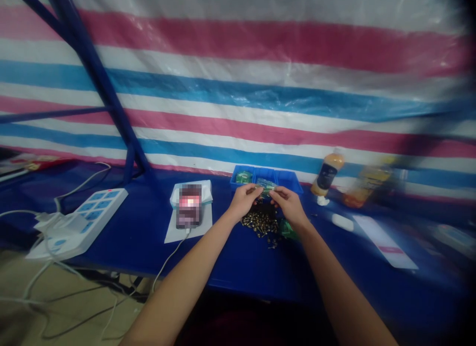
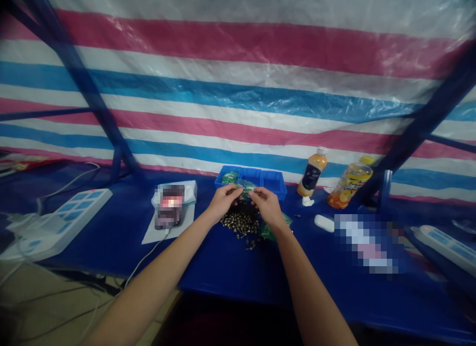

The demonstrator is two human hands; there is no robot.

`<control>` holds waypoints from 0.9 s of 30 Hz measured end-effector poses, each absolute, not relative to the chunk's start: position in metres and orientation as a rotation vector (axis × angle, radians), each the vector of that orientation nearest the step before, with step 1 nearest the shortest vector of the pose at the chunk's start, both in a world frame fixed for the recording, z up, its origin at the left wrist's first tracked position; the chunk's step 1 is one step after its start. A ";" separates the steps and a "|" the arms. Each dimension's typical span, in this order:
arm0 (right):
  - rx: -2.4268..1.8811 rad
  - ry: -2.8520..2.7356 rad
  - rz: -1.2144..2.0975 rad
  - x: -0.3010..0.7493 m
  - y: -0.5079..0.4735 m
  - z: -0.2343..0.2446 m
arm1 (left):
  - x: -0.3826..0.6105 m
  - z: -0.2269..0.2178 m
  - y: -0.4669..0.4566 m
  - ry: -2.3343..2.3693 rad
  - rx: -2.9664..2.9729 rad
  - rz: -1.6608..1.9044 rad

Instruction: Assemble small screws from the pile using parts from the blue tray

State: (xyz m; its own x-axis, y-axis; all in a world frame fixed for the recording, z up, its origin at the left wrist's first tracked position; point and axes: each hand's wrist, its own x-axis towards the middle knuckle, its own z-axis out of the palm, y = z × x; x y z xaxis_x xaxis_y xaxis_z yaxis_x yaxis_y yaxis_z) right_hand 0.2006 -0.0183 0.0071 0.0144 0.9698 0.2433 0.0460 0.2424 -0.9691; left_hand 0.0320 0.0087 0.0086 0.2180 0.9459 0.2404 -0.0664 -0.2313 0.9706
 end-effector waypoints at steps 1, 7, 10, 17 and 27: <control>-1.076 -1.338 0.981 0.200 -0.018 0.007 | 0.032 0.008 0.009 0.901 1.474 1.218; -1.100 -1.322 0.881 0.198 -0.020 0.006 | 0.034 0.008 0.005 0.888 1.471 1.179; -1.104 -1.279 0.921 0.196 -0.019 0.007 | 0.032 0.009 0.009 0.909 1.417 1.206; -1.097 -1.093 0.944 0.207 -0.011 0.007 | 0.007 0.044 0.069 1.064 1.293 1.406; -1.347 -1.554 0.637 0.223 -0.017 0.017 | -0.012 0.050 0.081 1.972 2.269 0.955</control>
